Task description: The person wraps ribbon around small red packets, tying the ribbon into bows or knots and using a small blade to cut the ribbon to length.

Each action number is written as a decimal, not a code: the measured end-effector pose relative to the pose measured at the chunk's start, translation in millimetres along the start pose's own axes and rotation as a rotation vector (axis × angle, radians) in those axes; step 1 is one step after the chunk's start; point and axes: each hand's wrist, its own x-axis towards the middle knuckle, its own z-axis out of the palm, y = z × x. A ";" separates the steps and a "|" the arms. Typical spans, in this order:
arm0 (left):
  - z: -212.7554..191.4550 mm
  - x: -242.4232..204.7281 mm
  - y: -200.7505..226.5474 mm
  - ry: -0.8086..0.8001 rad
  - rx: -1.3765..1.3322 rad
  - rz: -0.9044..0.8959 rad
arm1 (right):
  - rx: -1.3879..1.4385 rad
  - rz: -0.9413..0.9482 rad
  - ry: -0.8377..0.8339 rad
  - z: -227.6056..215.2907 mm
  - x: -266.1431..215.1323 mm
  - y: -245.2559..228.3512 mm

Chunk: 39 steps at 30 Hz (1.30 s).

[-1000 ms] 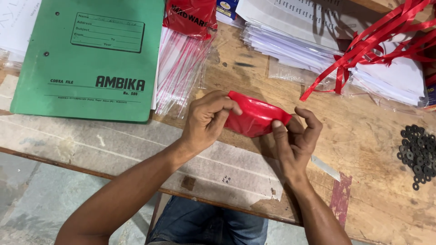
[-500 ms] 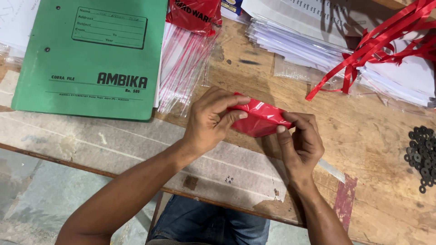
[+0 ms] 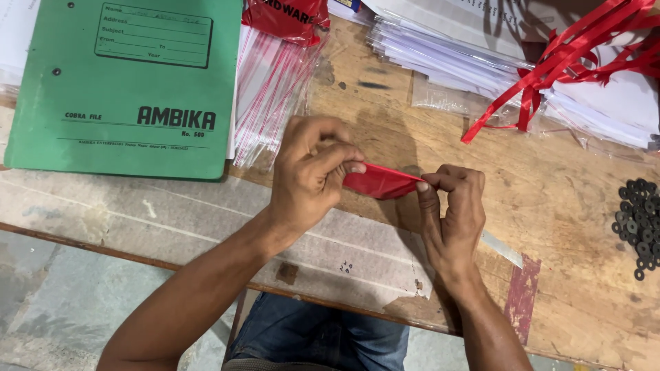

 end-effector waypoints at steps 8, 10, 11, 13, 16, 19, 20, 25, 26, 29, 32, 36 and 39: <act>2.2 -8.4 -14.9 -0.070 -0.065 -0.088 | 0.309 0.248 -0.062 2.2 -5.5 5.5; 5.5 -10.2 -17.1 -0.140 -0.250 -0.293 | 0.677 0.465 0.001 2.0 -4.4 1.8; 7.2 -12.6 -21.1 -0.142 -0.252 -0.294 | 0.676 0.467 0.002 2.2 -4.4 2.8; 10.1 -17.4 -29.3 -0.202 -0.322 -0.303 | 0.789 0.504 0.045 3.0 -4.0 4.8; -0.9 -12.1 -25.2 -0.281 -0.202 -0.125 | 0.774 0.525 -0.014 5.7 -9.2 12.6; -6.5 -10.1 -23.1 -0.370 -0.169 -0.111 | 0.713 0.533 -0.076 2.9 -4.2 7.9; -5.9 -9.5 -22.9 -0.372 -0.170 -0.111 | 0.713 0.536 -0.073 1.9 -3.4 6.3; -1.1 -9.1 -20.6 -0.394 -0.247 -0.154 | 0.743 0.431 -0.118 0.4 4.0 -9.4; 0.3 -10.6 -21.1 -0.396 -0.246 -0.155 | 0.744 0.433 -0.118 0.7 2.9 -7.2; 3.8 -12.4 -21.1 -0.362 -0.226 -0.194 | 0.411 0.266 -0.128 1.4 0.5 -2.4; 5.7 -14.4 -18.8 -0.299 -0.174 -0.169 | 0.274 0.229 -0.107 2.2 -1.3 -0.1; 7.1 -16.7 -13.3 -0.232 -0.071 -0.151 | 0.172 0.158 -0.083 4.3 -4.4 4.3; 7.4 -13.0 -9.2 -0.185 -0.028 -0.141 | 0.147 0.148 -0.080 5.8 -4.9 5.9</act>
